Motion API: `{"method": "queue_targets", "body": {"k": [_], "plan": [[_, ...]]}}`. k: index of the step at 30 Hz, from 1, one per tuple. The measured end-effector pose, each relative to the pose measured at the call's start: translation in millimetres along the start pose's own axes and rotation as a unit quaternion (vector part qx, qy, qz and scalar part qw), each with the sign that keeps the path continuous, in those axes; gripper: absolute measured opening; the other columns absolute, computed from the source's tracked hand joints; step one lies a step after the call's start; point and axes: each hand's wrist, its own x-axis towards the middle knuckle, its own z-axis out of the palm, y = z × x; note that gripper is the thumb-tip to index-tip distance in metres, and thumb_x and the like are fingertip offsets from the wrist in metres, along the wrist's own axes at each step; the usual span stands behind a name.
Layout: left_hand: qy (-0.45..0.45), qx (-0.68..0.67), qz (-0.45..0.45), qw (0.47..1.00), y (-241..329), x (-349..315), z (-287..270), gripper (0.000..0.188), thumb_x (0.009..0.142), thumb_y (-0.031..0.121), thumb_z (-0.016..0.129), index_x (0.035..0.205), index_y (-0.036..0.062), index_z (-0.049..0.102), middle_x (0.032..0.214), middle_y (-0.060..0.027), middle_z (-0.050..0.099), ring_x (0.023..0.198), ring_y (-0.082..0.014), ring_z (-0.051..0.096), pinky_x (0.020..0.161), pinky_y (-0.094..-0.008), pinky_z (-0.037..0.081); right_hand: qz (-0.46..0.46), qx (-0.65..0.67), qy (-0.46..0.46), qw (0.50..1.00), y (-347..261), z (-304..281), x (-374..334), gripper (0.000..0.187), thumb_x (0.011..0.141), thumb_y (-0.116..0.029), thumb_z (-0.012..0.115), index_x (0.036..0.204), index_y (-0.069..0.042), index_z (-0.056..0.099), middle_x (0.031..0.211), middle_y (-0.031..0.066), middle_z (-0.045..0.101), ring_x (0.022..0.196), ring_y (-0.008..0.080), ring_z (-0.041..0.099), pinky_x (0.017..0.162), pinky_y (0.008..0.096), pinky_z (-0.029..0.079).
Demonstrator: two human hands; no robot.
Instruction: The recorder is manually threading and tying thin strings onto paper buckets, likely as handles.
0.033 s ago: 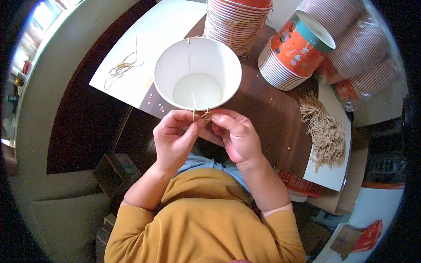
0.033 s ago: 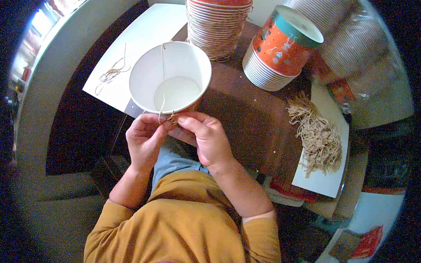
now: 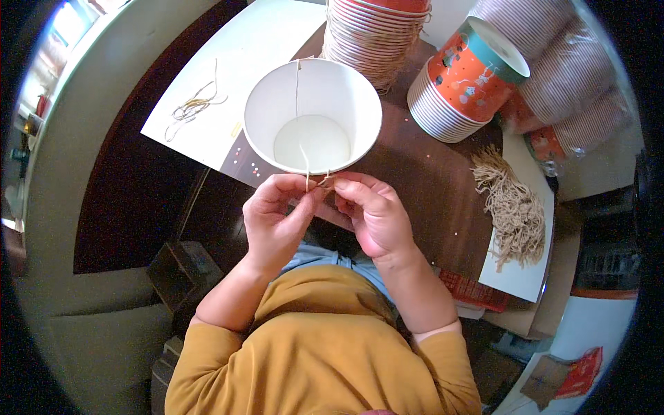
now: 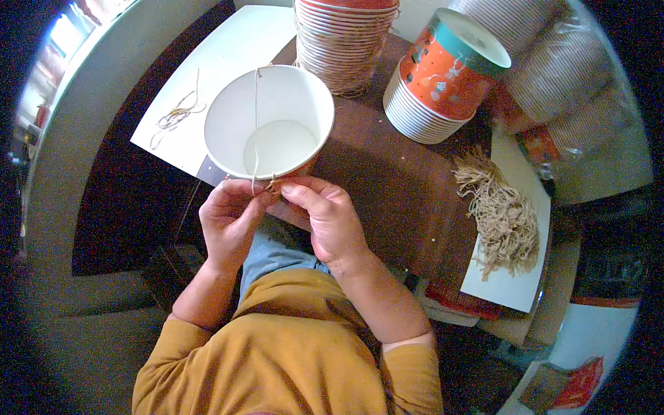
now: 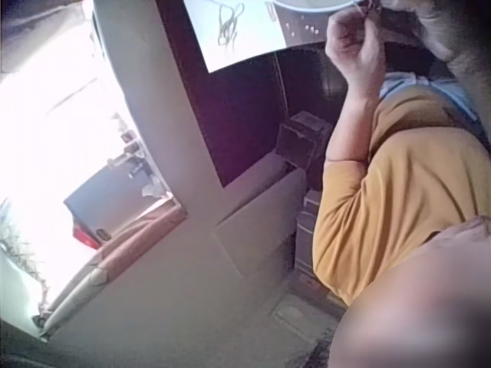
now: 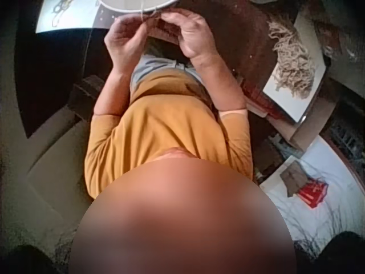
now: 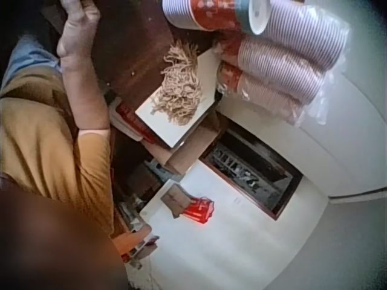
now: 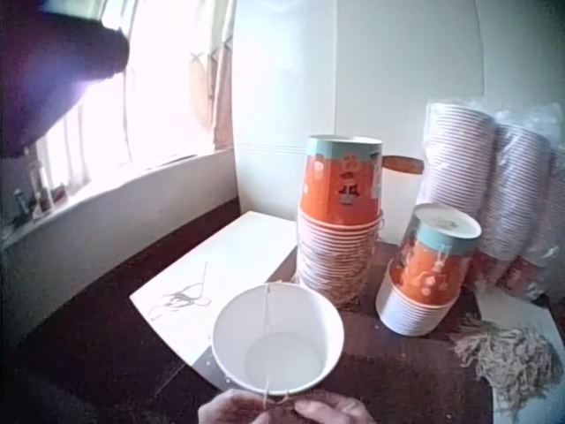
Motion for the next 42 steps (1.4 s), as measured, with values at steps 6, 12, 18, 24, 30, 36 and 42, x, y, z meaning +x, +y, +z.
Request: {"method": "queue_targets", "body": {"k": [6,12,18,24,30,36,42], "plan": [[-0.019,0.169,0.119,0.978,-4,1,-3,0.013,0.079,-0.006,0.066,0.091,-0.0017,0.064,0.086,-0.0081,0.068,0.076,-0.0112,0.064,0.069,-0.0229,0.050,-0.001,0.005,0.000,1.000,4,-1,-1,0.017,0.087,-0.011,0.059,0.098,-0.001,0.067,0.095,0.0073,0.068,0.086,0.0142,0.064,0.084,0.0290,0.051],[-0.028,0.270,0.206,0.940,6,1,2,0.022,0.071,-0.005,0.070,0.092,0.0005,0.065,0.084,-0.0116,0.067,0.072,-0.0193,0.066,0.068,-0.0278,0.052,-0.023,-0.020,0.022,0.999,7,4,-5,0.016,0.087,-0.010,0.060,0.098,0.000,0.066,0.095,0.0068,0.068,0.088,0.0137,0.063,0.085,0.0290,0.050],[-0.029,0.328,0.329,0.885,-2,6,-2,0.022,0.069,-0.004,0.073,0.090,0.0013,0.065,0.079,-0.0106,0.066,0.069,-0.0222,0.065,0.066,-0.0305,0.051,-0.024,0.029,0.024,0.999,11,6,-7,0.018,0.087,-0.010,0.059,0.101,0.000,0.065,0.097,0.0077,0.067,0.087,0.0142,0.063,0.086,0.0296,0.051],[-0.024,0.326,0.278,0.903,2,3,-4,0.020,0.070,-0.005,0.071,0.088,0.0008,0.065,0.075,-0.0100,0.066,0.066,-0.0206,0.064,0.062,-0.0283,0.051,-0.033,0.002,0.036,0.999,11,9,-7,0.018,0.087,-0.013,0.059,0.099,-0.002,0.066,0.095,0.0068,0.068,0.086,0.0137,0.063,0.085,0.0289,0.050],[-0.005,0.302,0.170,0.938,11,-2,-1,0.010,0.075,-0.005,0.067,0.083,0.0003,0.066,0.074,-0.0092,0.066,0.065,-0.0149,0.063,0.062,-0.0245,0.049,0.015,0.015,0.077,0.997,9,8,-2,0.021,0.089,-0.020,0.058,0.096,-0.003,0.067,0.085,0.0030,0.067,0.071,0.0074,0.055,0.069,0.0232,0.047],[-0.002,0.264,0.141,0.954,6,-3,-6,0.007,0.077,-0.003,0.067,0.083,-0.0010,0.065,0.074,-0.0074,0.066,0.064,-0.0119,0.062,0.061,-0.0233,0.049,0.041,0.026,0.009,0.999,14,8,6,0.014,0.086,-0.022,0.062,0.093,-0.012,0.070,0.086,-0.0024,0.068,0.072,0.0048,0.056,0.069,0.0220,0.044],[0.028,0.220,0.079,0.972,8,2,-10,0.005,0.080,0.000,0.066,0.084,-0.0020,0.065,0.075,-0.0061,0.067,0.067,-0.0088,0.062,0.063,-0.0222,0.050,0.012,-0.054,-0.001,0.998,-2,1,8,0.019,0.089,-0.022,0.060,0.099,-0.007,0.068,0.090,-0.0001,0.067,0.076,0.0068,0.056,0.073,0.0211,0.045]]}}
